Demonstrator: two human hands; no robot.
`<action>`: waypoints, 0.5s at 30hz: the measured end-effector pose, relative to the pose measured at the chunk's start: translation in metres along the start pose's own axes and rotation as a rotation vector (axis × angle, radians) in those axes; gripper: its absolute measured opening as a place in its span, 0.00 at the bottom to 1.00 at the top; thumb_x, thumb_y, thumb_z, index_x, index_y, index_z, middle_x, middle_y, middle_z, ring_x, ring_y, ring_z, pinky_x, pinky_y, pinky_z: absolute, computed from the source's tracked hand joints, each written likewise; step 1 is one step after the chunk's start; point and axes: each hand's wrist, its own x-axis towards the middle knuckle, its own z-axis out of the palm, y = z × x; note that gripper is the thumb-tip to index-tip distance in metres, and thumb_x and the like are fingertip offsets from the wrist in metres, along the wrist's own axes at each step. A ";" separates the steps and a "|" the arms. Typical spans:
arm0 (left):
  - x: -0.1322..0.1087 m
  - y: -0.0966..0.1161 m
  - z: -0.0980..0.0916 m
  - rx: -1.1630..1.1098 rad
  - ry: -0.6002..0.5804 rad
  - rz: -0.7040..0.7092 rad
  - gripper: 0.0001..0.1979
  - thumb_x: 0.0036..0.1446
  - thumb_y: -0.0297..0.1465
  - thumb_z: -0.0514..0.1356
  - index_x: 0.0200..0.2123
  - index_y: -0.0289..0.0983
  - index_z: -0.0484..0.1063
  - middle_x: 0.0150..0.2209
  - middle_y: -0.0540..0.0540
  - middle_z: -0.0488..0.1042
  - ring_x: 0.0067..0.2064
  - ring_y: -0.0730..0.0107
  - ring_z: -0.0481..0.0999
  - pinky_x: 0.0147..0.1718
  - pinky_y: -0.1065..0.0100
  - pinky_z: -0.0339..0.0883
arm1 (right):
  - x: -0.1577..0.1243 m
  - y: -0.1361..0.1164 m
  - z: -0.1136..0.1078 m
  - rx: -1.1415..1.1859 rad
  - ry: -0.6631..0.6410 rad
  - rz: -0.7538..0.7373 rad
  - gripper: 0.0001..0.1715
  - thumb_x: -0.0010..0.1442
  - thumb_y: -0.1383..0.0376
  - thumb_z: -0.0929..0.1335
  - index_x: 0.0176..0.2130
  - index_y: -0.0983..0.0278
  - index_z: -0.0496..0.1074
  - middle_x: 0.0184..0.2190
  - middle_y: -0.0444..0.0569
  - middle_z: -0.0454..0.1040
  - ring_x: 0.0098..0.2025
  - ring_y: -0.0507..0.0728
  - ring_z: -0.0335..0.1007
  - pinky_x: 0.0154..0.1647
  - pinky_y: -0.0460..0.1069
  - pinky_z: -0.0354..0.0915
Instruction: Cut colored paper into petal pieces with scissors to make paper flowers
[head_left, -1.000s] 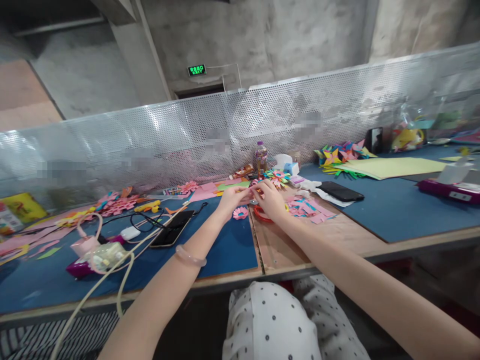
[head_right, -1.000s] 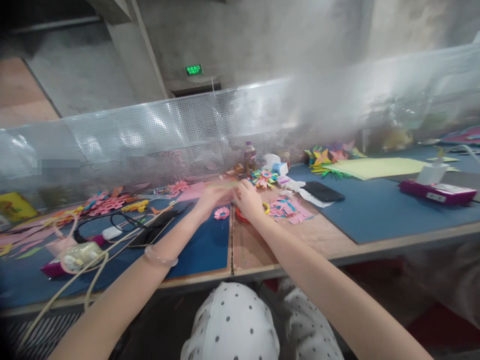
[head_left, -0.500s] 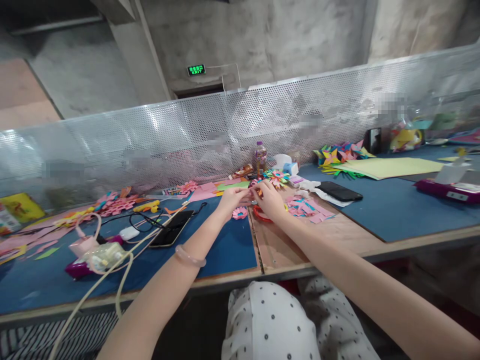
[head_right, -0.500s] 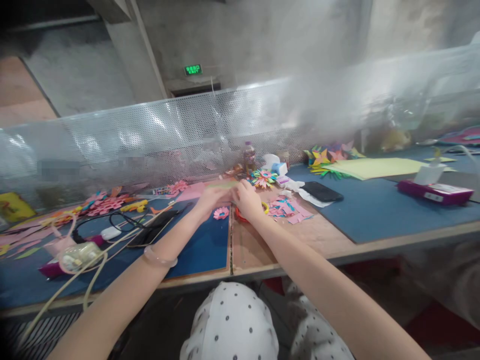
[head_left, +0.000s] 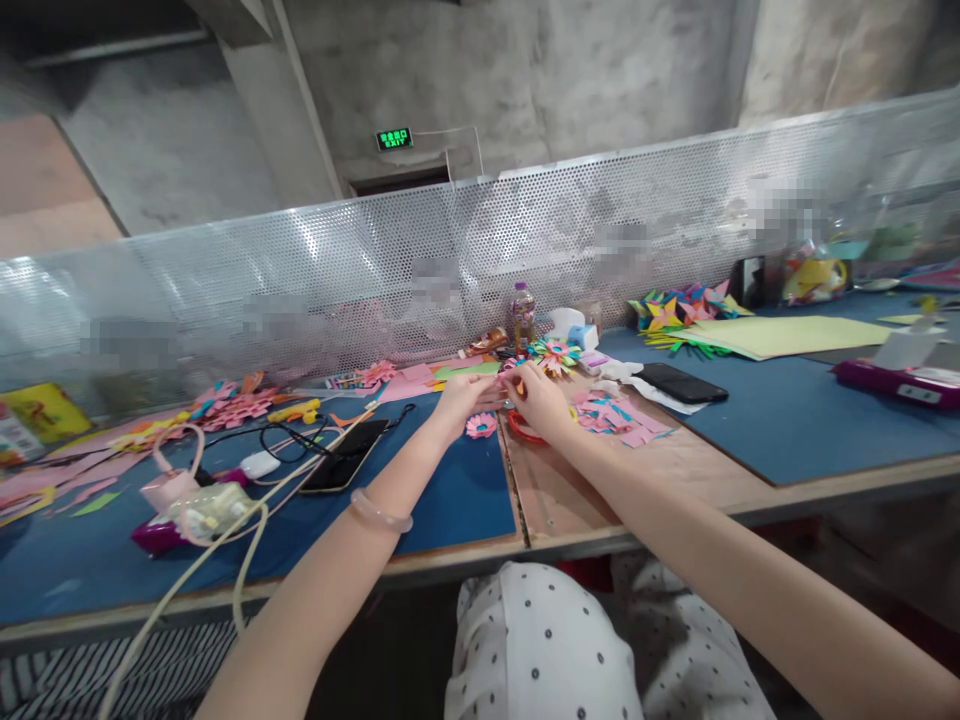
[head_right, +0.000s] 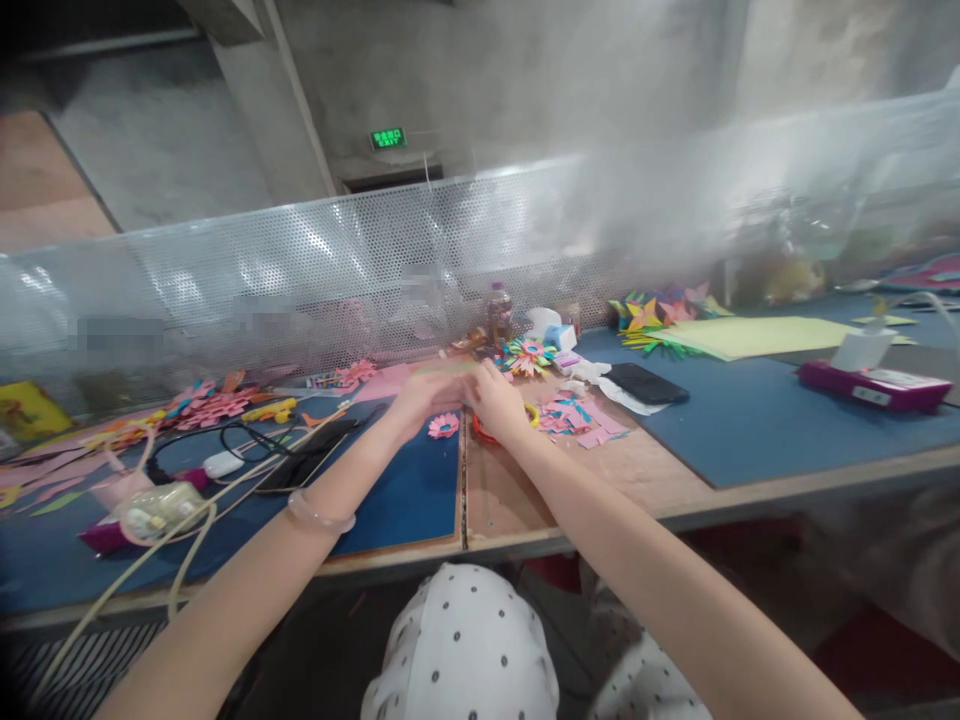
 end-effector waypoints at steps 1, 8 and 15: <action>0.000 -0.001 0.000 -0.005 0.000 -0.004 0.16 0.44 0.36 0.62 0.36 0.33 0.74 0.35 0.38 0.77 0.37 0.57 0.76 0.40 0.58 0.67 | -0.001 0.000 -0.001 -0.050 -0.011 -0.037 0.13 0.60 0.60 0.58 0.40 0.63 0.67 0.37 0.50 0.67 0.35 0.53 0.65 0.32 0.46 0.60; 0.003 -0.002 -0.003 -0.088 -0.019 -0.007 0.14 0.45 0.36 0.61 0.35 0.32 0.74 0.35 0.38 0.77 0.38 0.58 0.76 0.41 0.58 0.67 | -0.004 0.003 -0.004 -0.219 0.016 -0.202 0.14 0.61 0.64 0.58 0.45 0.62 0.66 0.40 0.51 0.68 0.45 0.55 0.62 0.34 0.45 0.59; 0.003 -0.002 0.001 -0.106 -0.022 -0.013 0.16 0.45 0.36 0.62 0.35 0.30 0.73 0.35 0.36 0.76 0.35 0.60 0.76 0.41 0.59 0.68 | -0.003 0.004 -0.002 -0.258 0.046 -0.168 0.15 0.62 0.63 0.56 0.42 0.63 0.67 0.38 0.52 0.67 0.42 0.55 0.61 0.33 0.46 0.59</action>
